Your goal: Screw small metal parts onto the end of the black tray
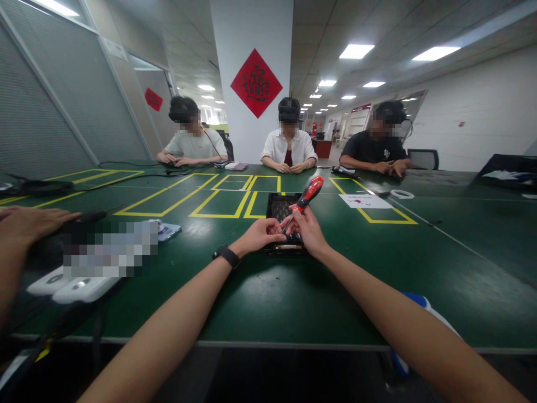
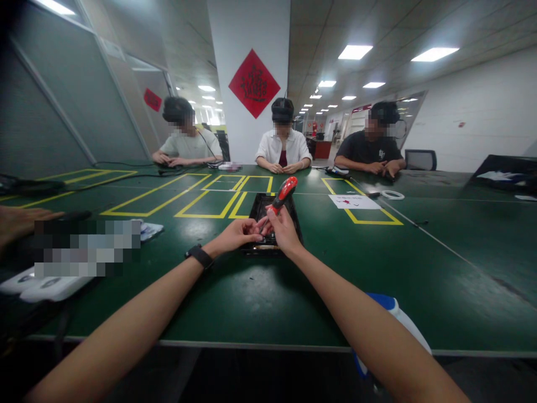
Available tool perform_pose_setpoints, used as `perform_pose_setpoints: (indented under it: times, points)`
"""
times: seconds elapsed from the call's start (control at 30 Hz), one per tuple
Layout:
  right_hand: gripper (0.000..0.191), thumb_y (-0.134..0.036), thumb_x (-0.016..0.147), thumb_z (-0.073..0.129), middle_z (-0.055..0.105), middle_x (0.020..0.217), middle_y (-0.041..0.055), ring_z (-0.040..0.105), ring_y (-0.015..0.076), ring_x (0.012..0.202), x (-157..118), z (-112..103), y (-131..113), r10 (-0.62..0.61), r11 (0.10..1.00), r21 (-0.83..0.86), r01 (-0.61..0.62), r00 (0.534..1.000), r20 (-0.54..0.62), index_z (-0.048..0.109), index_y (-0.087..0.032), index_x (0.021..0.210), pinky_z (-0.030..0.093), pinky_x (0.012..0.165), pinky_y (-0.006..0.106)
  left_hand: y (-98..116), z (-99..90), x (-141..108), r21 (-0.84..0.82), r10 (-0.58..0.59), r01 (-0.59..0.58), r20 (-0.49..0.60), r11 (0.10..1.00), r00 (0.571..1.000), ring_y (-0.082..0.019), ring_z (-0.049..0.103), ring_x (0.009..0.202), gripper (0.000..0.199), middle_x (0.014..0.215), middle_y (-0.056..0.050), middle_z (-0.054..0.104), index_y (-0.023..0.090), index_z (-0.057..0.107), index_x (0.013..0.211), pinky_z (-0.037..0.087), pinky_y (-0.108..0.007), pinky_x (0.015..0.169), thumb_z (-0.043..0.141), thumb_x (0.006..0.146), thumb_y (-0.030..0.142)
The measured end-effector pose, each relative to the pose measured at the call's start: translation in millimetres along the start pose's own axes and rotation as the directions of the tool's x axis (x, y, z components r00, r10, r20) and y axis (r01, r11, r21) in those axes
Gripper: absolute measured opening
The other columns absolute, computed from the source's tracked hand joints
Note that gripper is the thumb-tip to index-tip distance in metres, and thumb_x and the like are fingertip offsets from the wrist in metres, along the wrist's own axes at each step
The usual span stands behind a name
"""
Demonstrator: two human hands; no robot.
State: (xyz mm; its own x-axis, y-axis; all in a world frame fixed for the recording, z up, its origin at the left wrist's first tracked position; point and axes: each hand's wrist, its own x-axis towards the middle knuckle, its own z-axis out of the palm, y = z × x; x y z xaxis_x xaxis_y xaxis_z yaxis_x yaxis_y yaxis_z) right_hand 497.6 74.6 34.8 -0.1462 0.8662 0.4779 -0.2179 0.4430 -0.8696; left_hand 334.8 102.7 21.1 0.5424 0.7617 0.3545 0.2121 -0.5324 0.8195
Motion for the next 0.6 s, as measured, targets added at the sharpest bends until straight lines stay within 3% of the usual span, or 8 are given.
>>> perform_pose_setpoints:
  times: [0.33,0.6]
  points:
    - [0.032,-0.044,0.081,0.046,0.064,0.072,0.0010,0.051,0.0071,0.050,4.2,-4.9,5.6,0.003,1.000,-0.005,-0.003,1.000,-0.029,0.053,-0.018,0.099,0.041,0.050,0.020,-3.1,-4.0,0.5,-0.075,0.012,-0.001,0.145,0.997,0.989,-0.010,0.053,0.062,0.032,0.070,-0.005,0.062,0.008,0.061,0.079,0.040,-0.021,0.059,0.056,0.076,0.040]
    - [0.032,-0.047,0.077,0.050,0.062,0.069,-0.0014,0.052,0.0073,0.048,3.5,-2.9,4.8,0.004,1.000,0.030,-0.002,0.997,-0.081,0.051,-0.020,0.093,0.042,0.051,0.021,-6.5,-0.4,2.0,-0.029,0.030,-0.029,0.023,0.999,0.999,-0.007,0.047,0.055,0.029,0.062,0.001,0.055,0.011,0.058,0.075,0.037,-0.018,0.052,0.066,0.067,0.038]
